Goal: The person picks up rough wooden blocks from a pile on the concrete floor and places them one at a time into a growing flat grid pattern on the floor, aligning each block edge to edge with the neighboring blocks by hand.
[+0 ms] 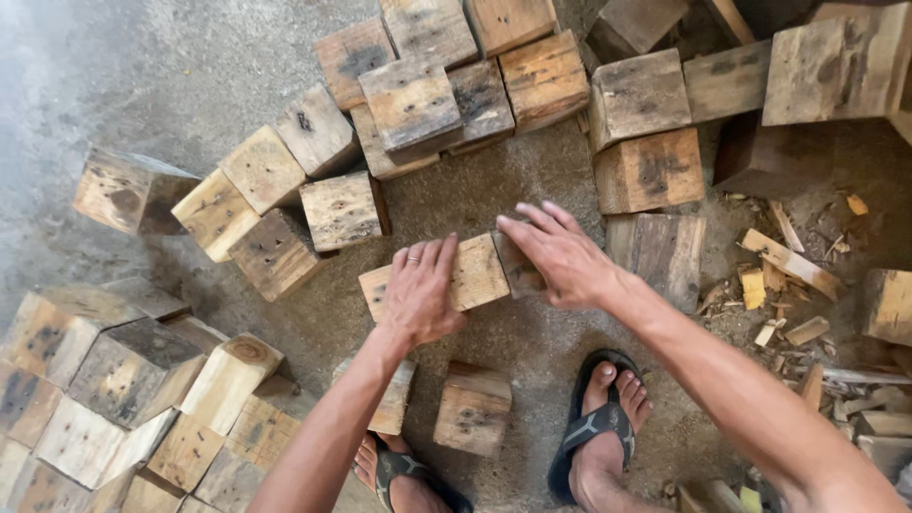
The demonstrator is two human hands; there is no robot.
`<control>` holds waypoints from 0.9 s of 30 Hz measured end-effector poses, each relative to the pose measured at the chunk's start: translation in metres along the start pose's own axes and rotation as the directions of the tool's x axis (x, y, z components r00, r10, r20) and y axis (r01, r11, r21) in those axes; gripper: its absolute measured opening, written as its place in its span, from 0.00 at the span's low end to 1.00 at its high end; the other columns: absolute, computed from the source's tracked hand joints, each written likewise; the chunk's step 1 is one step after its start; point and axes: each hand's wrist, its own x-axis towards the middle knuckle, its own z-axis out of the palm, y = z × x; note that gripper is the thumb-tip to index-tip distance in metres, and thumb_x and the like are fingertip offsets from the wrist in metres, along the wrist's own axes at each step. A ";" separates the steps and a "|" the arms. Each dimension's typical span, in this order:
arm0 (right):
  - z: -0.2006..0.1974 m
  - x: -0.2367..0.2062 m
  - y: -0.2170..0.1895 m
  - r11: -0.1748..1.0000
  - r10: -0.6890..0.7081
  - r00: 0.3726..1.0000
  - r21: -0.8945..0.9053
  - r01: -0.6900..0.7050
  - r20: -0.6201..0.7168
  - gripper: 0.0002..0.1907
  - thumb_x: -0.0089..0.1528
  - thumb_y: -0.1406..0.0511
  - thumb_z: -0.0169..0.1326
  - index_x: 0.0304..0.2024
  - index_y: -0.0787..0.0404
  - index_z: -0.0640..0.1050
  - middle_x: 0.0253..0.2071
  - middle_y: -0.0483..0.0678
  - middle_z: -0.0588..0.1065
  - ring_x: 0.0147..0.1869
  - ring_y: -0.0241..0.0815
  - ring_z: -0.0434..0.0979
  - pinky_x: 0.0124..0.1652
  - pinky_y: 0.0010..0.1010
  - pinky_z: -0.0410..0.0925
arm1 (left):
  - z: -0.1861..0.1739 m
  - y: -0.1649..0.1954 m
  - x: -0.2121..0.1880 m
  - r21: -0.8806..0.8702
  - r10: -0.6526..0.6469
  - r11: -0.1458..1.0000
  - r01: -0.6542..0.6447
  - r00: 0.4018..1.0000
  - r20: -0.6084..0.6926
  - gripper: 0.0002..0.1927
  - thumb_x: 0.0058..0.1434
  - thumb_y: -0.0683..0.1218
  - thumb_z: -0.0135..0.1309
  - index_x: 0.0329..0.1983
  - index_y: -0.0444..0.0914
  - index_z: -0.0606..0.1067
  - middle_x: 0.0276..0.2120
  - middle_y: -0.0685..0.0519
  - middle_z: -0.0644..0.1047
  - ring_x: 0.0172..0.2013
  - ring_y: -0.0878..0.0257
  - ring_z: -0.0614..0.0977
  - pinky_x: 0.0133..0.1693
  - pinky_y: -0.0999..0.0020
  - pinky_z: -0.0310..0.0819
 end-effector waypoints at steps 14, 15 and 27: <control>0.008 -0.025 0.014 0.890 0.261 0.951 0.422 -0.171 -0.165 0.61 0.37 0.65 0.68 0.72 0.58 0.57 0.73 0.60 0.59 0.76 0.62 0.59 0.70 0.45 0.58 | -0.015 -0.040 -0.047 0.069 -0.182 0.980 0.186 0.981 -0.063 0.70 0.29 0.59 0.72 0.75 0.35 0.51 0.70 0.41 0.58 0.68 0.45 0.57 0.67 0.44 0.48; 0.009 -0.025 0.015 0.904 0.242 0.951 0.402 -0.148 -0.193 0.60 0.38 0.65 0.68 0.72 0.59 0.57 0.72 0.61 0.59 0.75 0.63 0.60 0.69 0.45 0.59 | -0.012 -0.042 -0.049 0.003 -0.209 0.978 0.209 0.976 -0.055 0.67 0.31 0.58 0.71 0.74 0.36 0.52 0.68 0.41 0.60 0.67 0.44 0.59 0.66 0.45 0.52; 0.016 -0.038 -0.004 0.891 0.350 0.917 0.370 -0.263 -0.190 0.58 0.39 0.65 0.67 0.71 0.60 0.56 0.70 0.62 0.58 0.67 0.67 0.67 0.61 0.46 0.67 | -0.004 -0.049 -0.039 -0.037 -0.123 0.992 0.122 0.992 -0.036 0.63 0.30 0.56 0.72 0.70 0.38 0.55 0.62 0.41 0.64 0.64 0.40 0.61 0.62 0.43 0.58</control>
